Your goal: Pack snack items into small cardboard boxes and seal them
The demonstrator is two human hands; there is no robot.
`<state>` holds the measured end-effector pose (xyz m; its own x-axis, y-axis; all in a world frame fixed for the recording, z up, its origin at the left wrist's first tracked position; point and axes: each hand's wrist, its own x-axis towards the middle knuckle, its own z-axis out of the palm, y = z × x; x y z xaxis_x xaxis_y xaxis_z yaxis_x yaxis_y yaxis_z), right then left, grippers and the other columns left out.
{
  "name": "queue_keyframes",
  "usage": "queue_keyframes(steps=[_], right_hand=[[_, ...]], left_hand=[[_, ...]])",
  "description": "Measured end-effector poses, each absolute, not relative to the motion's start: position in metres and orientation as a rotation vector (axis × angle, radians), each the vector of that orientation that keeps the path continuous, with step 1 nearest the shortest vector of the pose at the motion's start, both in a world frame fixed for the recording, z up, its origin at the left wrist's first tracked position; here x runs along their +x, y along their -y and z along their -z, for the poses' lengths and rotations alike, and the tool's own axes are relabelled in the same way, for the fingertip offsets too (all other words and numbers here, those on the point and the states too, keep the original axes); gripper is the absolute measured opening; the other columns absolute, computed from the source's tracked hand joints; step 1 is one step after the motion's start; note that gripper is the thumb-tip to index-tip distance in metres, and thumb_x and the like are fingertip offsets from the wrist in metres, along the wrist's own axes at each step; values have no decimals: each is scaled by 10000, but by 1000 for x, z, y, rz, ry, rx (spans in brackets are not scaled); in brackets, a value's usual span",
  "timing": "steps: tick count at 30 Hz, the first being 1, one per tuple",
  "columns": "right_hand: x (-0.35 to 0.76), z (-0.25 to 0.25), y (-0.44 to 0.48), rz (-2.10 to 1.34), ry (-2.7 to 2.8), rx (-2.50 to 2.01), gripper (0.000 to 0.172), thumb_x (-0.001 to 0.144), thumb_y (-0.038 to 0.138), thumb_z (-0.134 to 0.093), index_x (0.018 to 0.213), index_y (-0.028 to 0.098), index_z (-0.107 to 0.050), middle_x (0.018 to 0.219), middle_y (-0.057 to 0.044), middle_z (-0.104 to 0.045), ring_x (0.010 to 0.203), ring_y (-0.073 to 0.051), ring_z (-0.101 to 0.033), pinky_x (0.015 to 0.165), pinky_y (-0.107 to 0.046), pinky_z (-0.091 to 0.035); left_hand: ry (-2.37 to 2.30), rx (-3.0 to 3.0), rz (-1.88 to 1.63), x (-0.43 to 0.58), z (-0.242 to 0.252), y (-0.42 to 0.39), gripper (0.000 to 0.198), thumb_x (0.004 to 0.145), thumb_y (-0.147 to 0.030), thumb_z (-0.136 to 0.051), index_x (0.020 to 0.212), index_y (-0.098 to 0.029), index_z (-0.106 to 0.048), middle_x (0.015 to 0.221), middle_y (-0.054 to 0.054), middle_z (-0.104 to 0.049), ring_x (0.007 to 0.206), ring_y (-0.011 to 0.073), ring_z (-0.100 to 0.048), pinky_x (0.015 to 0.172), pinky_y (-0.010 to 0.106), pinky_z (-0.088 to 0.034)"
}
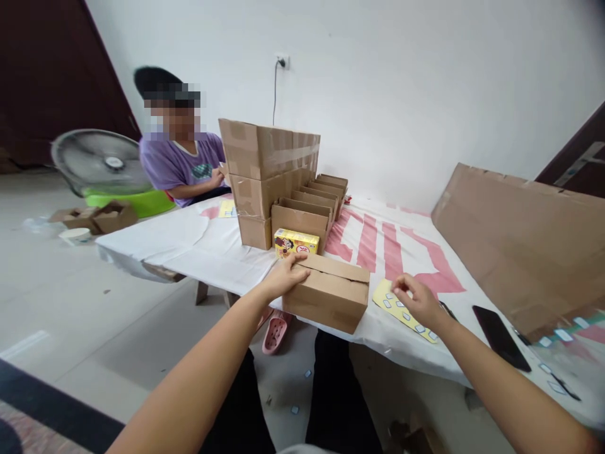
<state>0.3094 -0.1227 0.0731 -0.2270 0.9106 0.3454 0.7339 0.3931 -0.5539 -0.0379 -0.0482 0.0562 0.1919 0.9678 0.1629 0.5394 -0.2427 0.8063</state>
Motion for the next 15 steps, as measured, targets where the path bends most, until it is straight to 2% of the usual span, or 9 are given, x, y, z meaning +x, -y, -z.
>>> queue_keyframes(steps=[4,7,10,13,15], right_hand=[[324,-27,153,-727,2110,-1856,57,791,179,-498,763,208,-539,688,16,-628,649,-140,-584,601,-240,-433],[317,3,168,-660,2109,-2041,65,772,177,-536,724,197,-575,654,-7,-655,616,-156,-593,563,-247,-381],[306,11,173,-476,2081,-2162,40,782,201,-554,774,188,-591,747,-74,-691,718,-225,-623,604,-286,-346],[302,6,170,-386,2062,-2188,207,739,227,-643,932,170,-593,865,-135,-700,843,-302,-631,650,-317,-336],[305,2,167,-421,2046,-2173,284,679,241,-719,927,172,-599,881,-138,-698,857,-318,-632,653,-317,-336]], left_hand=[[-1424,1854,-908,-37,-59,49,642,691,-490,-563,1245,-166,-541,1277,96,-609,1206,291,-551,1062,390,-400],[-1420,1842,-915,-37,-60,49,642,689,-494,-559,1242,-169,-540,1279,92,-610,1208,292,-548,1065,392,-397],[-1403,1848,-920,-37,-60,51,632,697,-498,-555,1242,-176,-536,1309,88,-593,1240,292,-524,1084,394,-379],[-1392,1867,-917,-39,-61,53,634,714,-505,-550,1249,-167,-527,1343,101,-565,1272,293,-495,1109,406,-347],[-1398,1875,-908,-39,-61,54,647,728,-520,-543,1269,-167,-511,1368,108,-544,1293,295,-475,1119,418,-331]])
